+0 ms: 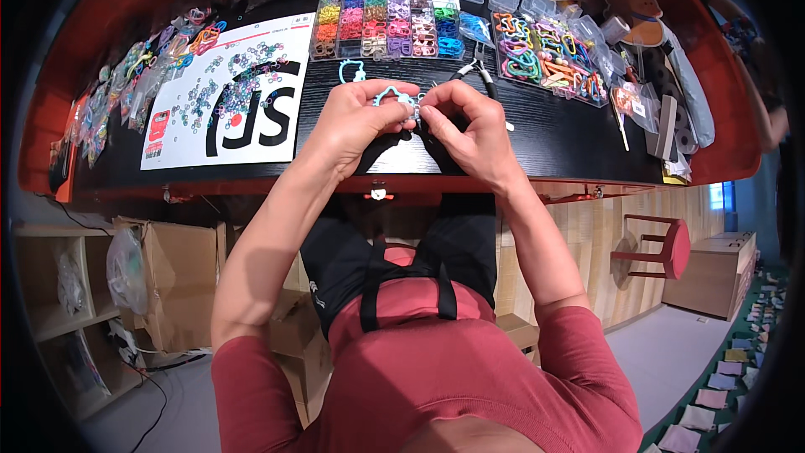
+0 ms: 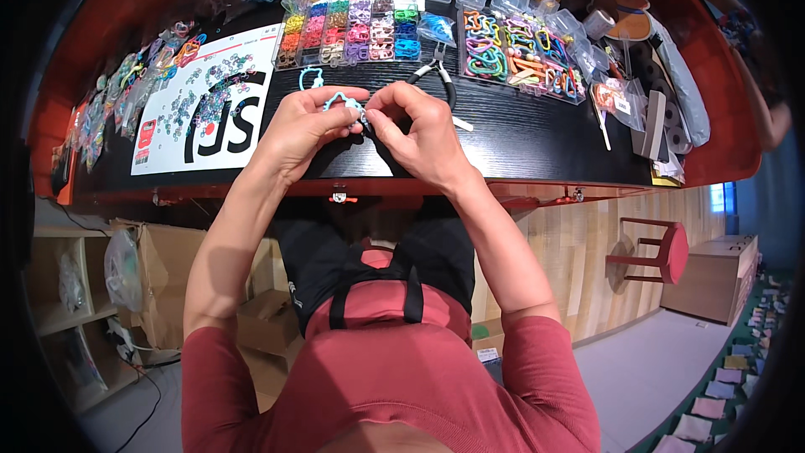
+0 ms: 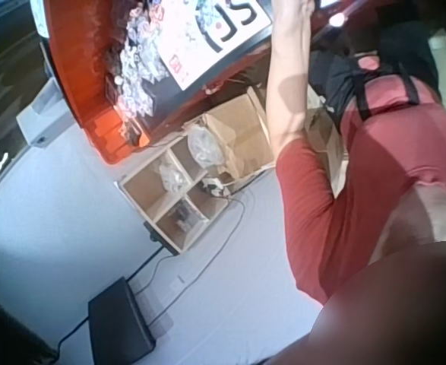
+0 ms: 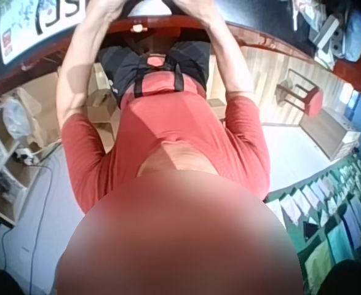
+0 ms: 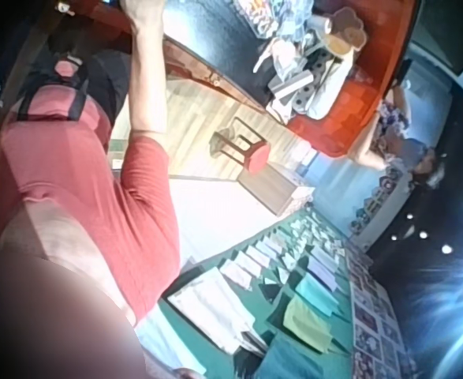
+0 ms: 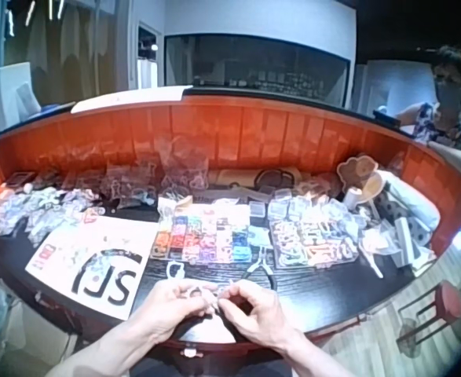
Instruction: The recorder is assembling small acrylic or plastic keychain charms by attaching metal rings and clasps using pliers.
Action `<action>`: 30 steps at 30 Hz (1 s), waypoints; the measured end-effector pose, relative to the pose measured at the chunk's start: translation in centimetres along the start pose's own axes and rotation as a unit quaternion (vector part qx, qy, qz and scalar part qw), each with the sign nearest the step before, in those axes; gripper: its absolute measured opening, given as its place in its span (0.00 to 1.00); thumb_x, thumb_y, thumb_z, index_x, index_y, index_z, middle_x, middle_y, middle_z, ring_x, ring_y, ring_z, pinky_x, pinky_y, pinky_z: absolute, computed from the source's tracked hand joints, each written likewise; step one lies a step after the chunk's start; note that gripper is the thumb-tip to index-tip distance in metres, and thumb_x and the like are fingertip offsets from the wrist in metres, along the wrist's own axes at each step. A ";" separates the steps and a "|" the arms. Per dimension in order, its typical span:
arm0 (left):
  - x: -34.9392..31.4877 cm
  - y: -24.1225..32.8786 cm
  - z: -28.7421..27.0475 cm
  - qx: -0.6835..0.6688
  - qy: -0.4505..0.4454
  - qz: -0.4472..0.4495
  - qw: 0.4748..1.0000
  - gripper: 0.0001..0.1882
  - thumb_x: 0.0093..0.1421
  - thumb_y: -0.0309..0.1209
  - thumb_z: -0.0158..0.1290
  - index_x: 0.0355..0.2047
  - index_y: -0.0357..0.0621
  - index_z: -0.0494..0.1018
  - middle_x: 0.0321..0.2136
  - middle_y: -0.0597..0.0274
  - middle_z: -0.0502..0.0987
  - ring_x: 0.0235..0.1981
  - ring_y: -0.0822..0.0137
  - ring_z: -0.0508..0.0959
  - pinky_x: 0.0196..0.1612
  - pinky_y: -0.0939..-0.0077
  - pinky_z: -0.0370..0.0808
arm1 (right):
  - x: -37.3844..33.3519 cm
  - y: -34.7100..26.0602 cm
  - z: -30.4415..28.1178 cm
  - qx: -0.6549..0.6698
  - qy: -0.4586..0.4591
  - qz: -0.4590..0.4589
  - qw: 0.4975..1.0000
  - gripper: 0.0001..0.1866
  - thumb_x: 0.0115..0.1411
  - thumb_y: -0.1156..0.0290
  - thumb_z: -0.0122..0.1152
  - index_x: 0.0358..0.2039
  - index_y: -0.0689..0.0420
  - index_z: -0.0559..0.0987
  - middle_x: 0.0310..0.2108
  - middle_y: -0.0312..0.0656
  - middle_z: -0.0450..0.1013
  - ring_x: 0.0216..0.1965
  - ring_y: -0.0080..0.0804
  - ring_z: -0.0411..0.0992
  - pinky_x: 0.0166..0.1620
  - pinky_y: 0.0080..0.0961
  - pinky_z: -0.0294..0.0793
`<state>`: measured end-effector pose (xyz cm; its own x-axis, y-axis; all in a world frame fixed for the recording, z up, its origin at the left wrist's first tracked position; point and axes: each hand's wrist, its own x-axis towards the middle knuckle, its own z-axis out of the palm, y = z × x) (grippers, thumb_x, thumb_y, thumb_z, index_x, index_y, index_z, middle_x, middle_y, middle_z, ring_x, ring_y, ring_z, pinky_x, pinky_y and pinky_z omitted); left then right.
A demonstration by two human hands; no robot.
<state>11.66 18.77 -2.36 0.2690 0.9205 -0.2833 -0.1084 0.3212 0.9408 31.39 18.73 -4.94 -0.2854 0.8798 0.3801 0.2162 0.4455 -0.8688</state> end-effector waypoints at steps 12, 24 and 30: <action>-0.2 -0.5 0.7 0.017 -0.005 0.042 0.999 0.13 0.61 0.24 0.58 0.46 0.33 0.79 0.33 0.63 0.81 0.31 0.77 0.77 0.37 0.84 0.76 | 0.2 -0.2 0.3 -0.031 0.004 -0.017 0.999 0.04 0.59 0.77 0.63 0.33 0.62 0.76 0.27 0.40 0.75 0.24 0.22 0.73 0.27 0.22 0.72; -0.6 -1.3 0.3 0.134 -0.002 0.114 0.984 0.11 0.64 0.23 0.56 0.46 0.35 0.79 0.35 0.64 0.81 0.33 0.79 0.76 0.38 0.83 0.75 | 0.1 -0.3 0.2 -0.116 0.002 -0.096 0.989 0.06 0.58 0.78 0.64 0.34 0.63 0.75 0.28 0.44 0.74 0.25 0.30 0.76 0.27 0.26 0.74; -1.1 -1.7 0.9 0.064 0.030 0.135 0.988 0.10 0.64 0.24 0.57 0.45 0.36 0.79 0.31 0.66 0.79 0.32 0.79 0.78 0.34 0.84 0.75 | 0.1 -0.1 0.2 -0.050 0.008 -0.040 0.998 0.07 0.57 0.77 0.66 0.33 0.64 0.77 0.28 0.42 0.75 0.26 0.28 0.76 0.28 0.24 0.74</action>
<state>12.43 17.00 -3.49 0.1895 0.9816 -0.0252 -0.0447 0.0343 0.9984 31.14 18.74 -4.88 -0.2914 0.8425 0.4531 0.2860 0.5288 -0.7991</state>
